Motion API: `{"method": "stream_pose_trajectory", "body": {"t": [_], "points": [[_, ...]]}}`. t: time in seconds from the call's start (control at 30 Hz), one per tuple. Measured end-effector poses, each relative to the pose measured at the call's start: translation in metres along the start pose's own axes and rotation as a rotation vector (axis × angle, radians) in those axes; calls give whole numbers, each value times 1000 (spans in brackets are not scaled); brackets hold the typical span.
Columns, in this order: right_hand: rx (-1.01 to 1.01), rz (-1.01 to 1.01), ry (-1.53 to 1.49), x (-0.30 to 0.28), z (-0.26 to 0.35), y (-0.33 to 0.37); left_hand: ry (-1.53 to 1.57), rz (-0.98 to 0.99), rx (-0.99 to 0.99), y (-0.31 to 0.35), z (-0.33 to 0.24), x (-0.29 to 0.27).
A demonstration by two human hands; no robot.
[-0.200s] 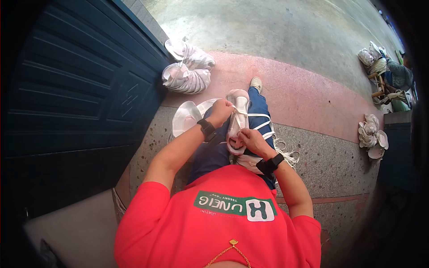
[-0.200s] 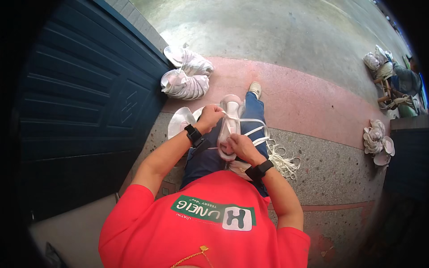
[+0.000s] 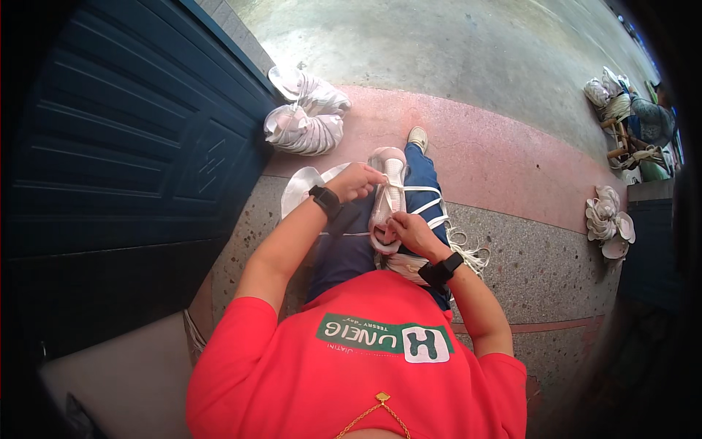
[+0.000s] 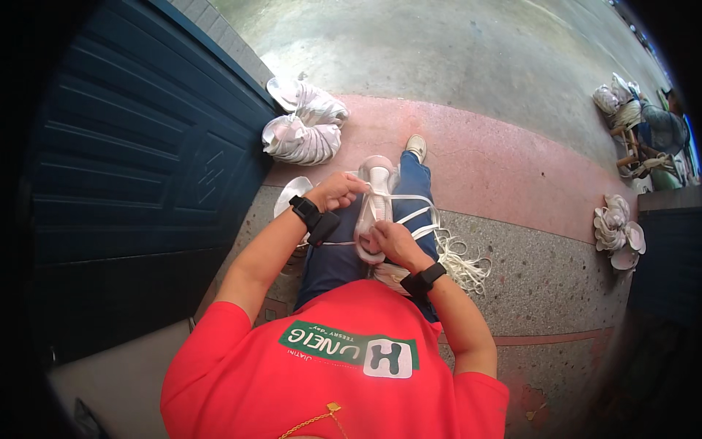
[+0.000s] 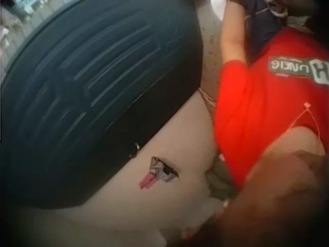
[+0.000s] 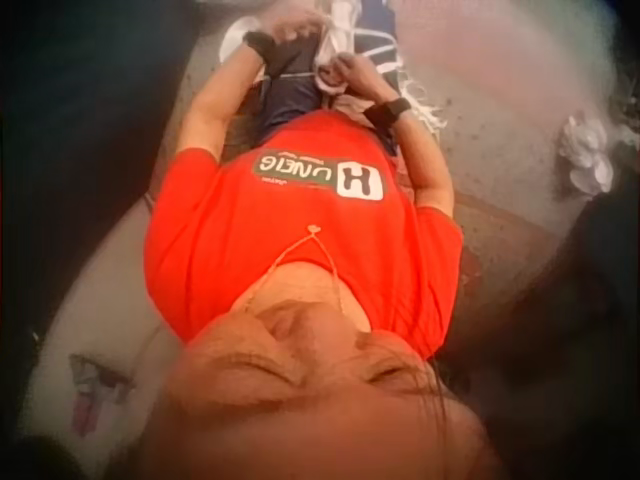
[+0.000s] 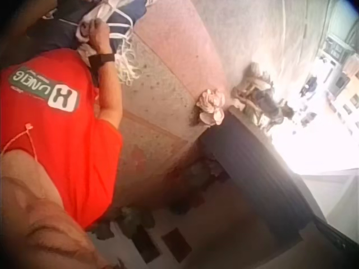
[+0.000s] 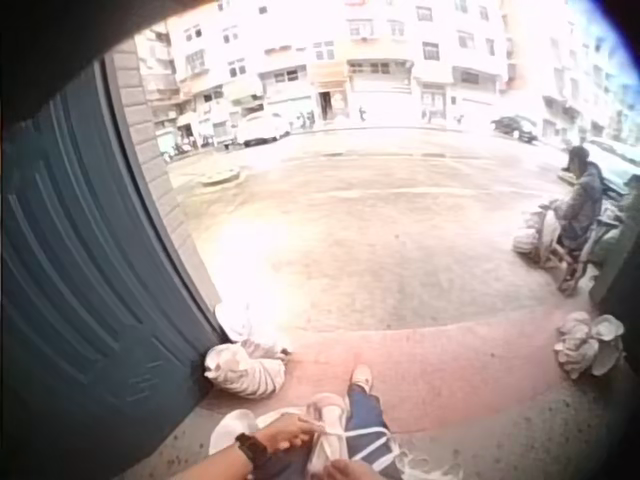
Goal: Manually tensioning and securing elastic bands onto a shoe component.
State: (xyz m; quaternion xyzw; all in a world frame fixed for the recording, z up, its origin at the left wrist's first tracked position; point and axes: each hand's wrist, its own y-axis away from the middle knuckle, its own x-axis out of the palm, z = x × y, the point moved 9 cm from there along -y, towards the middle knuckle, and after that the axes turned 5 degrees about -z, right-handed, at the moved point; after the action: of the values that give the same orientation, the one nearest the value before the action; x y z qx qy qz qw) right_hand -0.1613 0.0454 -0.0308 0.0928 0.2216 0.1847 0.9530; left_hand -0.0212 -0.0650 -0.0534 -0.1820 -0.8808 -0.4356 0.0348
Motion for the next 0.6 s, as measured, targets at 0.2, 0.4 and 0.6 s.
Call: {"method": "stream_pose_trajectory", "body": {"t": [0.2, 0.4, 0.6], "points": [[-97, 59, 89, -1, 26, 12, -119, 198, -153, -13, 8, -6], [-291, 254, 323, -34, 100, 65, -320, -172, 170, 23, -13, -2], [-503, -332, -220, -293, 327, 79, -398, -296, 216, 69, -4, -54]]}}
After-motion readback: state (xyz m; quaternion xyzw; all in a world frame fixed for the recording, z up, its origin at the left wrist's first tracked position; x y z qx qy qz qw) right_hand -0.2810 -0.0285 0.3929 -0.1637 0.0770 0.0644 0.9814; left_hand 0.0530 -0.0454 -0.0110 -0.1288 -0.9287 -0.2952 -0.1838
